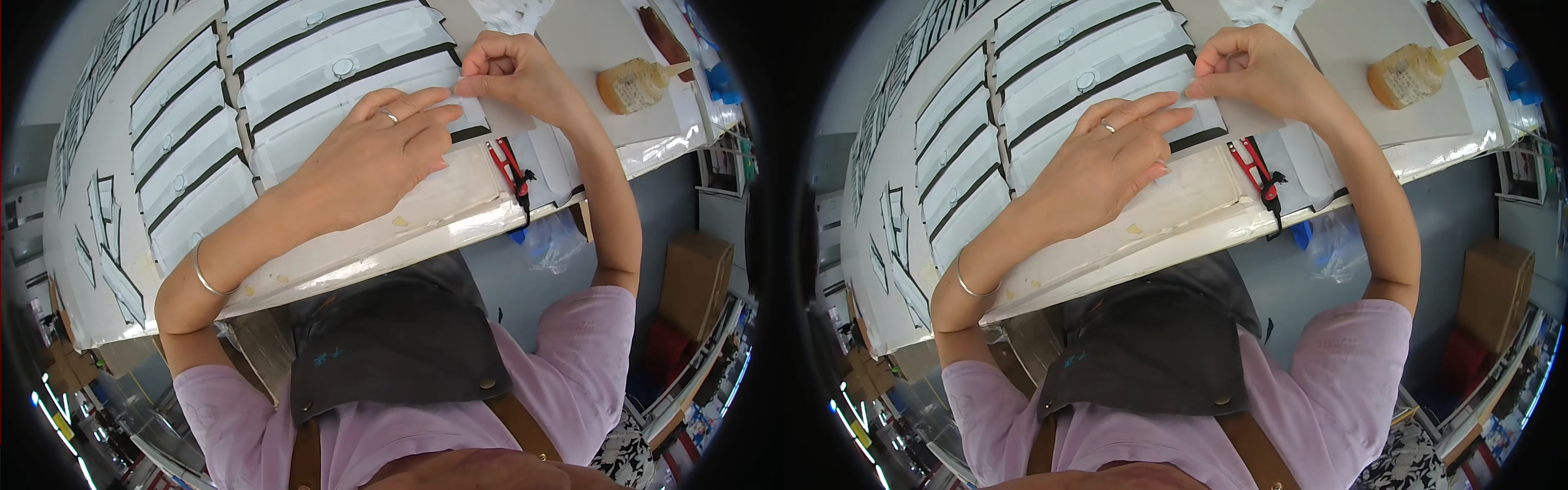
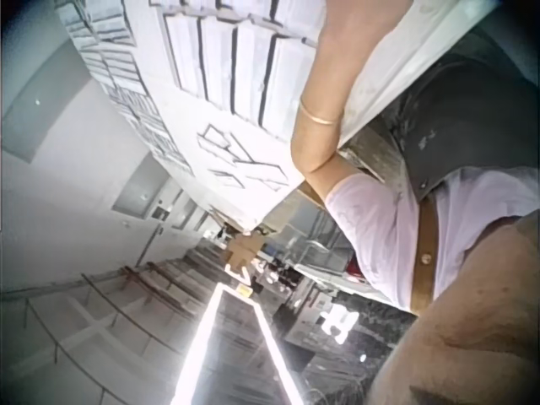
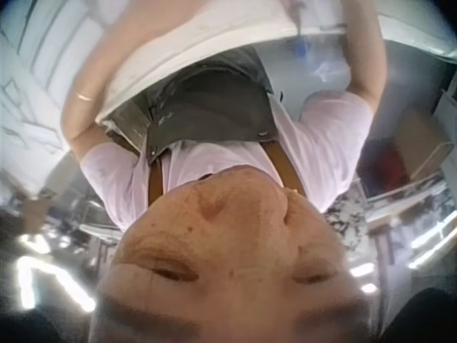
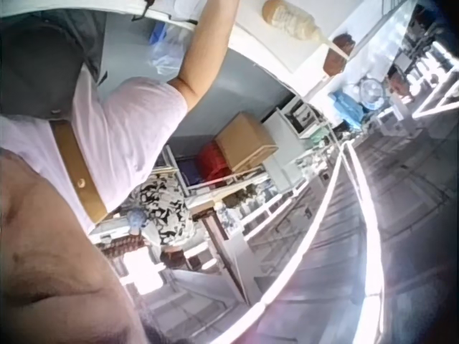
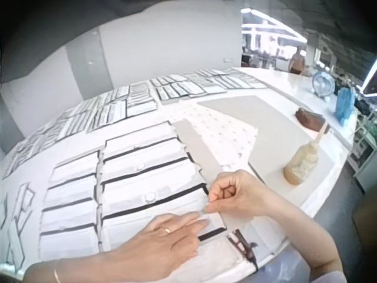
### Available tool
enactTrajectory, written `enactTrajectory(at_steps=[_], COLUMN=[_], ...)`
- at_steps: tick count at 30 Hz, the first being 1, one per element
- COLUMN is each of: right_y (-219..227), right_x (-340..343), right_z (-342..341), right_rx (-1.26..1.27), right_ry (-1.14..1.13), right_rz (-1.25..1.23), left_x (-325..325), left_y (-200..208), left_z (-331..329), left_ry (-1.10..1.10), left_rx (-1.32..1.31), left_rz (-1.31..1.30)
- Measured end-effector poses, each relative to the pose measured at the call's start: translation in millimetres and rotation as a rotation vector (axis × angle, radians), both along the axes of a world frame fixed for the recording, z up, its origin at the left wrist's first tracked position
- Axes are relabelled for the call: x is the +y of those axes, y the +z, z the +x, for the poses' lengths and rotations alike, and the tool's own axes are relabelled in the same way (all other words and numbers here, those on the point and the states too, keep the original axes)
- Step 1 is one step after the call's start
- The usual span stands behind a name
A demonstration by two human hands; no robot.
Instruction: The person applies glue to the edges of white mask-like components using a squeeze bottle and then presses them together to bond. The person works on a white table in a workshop environment, handling the components one by one.
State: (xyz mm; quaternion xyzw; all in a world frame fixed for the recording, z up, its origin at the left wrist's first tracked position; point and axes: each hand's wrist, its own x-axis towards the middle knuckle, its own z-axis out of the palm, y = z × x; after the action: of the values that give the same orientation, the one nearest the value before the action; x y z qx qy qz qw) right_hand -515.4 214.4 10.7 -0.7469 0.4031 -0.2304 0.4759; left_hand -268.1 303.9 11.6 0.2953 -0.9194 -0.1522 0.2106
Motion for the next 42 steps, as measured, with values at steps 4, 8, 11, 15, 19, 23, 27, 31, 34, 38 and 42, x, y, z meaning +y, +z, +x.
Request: enactTrajectory(at_steps=[4, 8, 11, 15, 19, 23, 27, 31, 34, 38, 42], right_y=[-3, -6, -7, -12, -15, -17, -10, 5, 5, 21, 21], right_x=[-1, -1, -1, -2, -3, -3, -7, -10, -30, -63, -91], right_z=[-2, -2, -3, -3, -2, 2, -4, -7, 1, 46, 71], right_rx=[-0.013, -0.017, -0.022, -0.031, -0.004, -0.027, -0.227, -0.128, 0.051, 0.074, 0.158], right_ry=[0.003, -0.014, -0.008, -0.013, -0.034, -0.166, -0.235, -0.151, -0.001, 0.236, 0.497], right_rz=[-0.012, 0.012, -0.002, 0.004, 0.02, -0.066, -0.119, -0.219, -0.552, -0.614, -0.555], left_x=[-3, -5, -6, -5, -5, -5, -12, -27, -44, -41, -40], left_y=[-1, -3, -5, -6, -8, -8, 1, 15, 17, 22, 16], left_z=[-7, -9, -9, -11, -11, -10, -8, 4, 17, 29, 41], left_ry=[-0.059, -0.069, -0.061, -0.056, -0.054, -0.044, -0.006, 0.248, 0.36, 0.439, 0.385], left_rx=[-0.051, -0.096, -0.123, -0.117, -0.135, -0.063, 0.132, 0.26, 0.23, 0.02, 0.066], left_rz=[-0.029, -0.098, -0.101, -0.095, -0.079, -0.009, 0.098, 0.126, 0.145, 0.053, -0.097])
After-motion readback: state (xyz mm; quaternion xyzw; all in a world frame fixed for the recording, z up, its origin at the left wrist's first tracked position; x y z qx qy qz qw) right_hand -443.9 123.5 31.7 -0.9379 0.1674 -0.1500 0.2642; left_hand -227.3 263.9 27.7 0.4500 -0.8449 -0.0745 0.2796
